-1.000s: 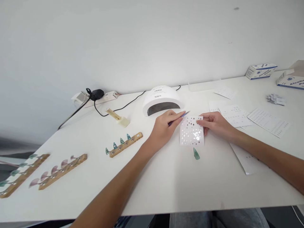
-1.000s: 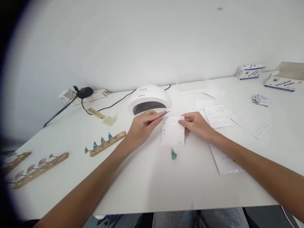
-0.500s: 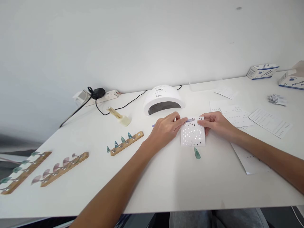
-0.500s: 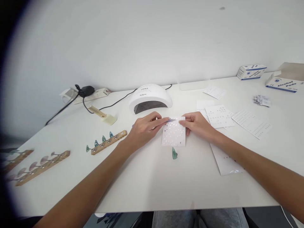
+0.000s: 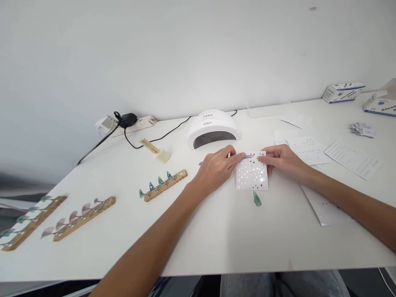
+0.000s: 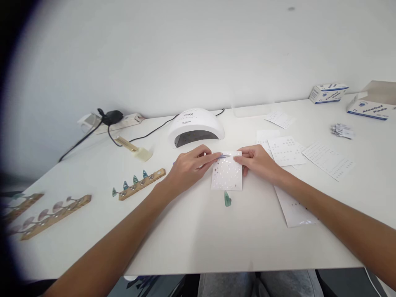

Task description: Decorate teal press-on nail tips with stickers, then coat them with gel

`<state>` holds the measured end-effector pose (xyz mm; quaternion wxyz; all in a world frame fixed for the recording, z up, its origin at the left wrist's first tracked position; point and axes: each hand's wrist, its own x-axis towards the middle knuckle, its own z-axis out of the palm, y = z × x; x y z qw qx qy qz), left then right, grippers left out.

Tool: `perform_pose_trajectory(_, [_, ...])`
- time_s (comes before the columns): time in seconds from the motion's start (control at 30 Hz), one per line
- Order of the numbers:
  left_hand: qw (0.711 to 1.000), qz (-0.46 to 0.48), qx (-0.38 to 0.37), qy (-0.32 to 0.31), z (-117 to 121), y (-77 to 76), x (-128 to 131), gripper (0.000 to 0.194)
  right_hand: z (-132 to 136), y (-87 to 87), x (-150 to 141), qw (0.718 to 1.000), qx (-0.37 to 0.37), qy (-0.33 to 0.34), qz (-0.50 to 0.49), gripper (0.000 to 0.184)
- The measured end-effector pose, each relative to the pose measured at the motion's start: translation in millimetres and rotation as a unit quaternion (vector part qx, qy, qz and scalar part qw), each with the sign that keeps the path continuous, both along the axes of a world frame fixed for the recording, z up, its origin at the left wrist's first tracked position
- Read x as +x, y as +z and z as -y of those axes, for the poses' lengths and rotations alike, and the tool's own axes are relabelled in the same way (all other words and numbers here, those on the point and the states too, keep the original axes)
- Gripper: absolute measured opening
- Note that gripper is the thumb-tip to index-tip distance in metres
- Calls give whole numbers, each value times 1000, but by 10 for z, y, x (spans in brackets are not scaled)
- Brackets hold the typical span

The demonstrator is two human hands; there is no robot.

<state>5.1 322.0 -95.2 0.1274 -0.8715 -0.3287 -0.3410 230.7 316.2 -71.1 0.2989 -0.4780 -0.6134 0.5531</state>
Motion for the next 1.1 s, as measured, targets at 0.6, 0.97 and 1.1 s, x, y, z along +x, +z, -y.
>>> perform_pose_trajectory(0.6, [1000,16,18,-2,4,-9,17,18,10,-5,7,1000,20,5,20,17])
perform_pose_trajectory(0.97, [997,72,13,-7,16,30,17,15,-116,-79,133,954,200,-83,206,33])
perform_pose_trajectory(1.1, [993,113,-40,-17,32,47,50,11,-88,18,245,894,319,-106,296,29])
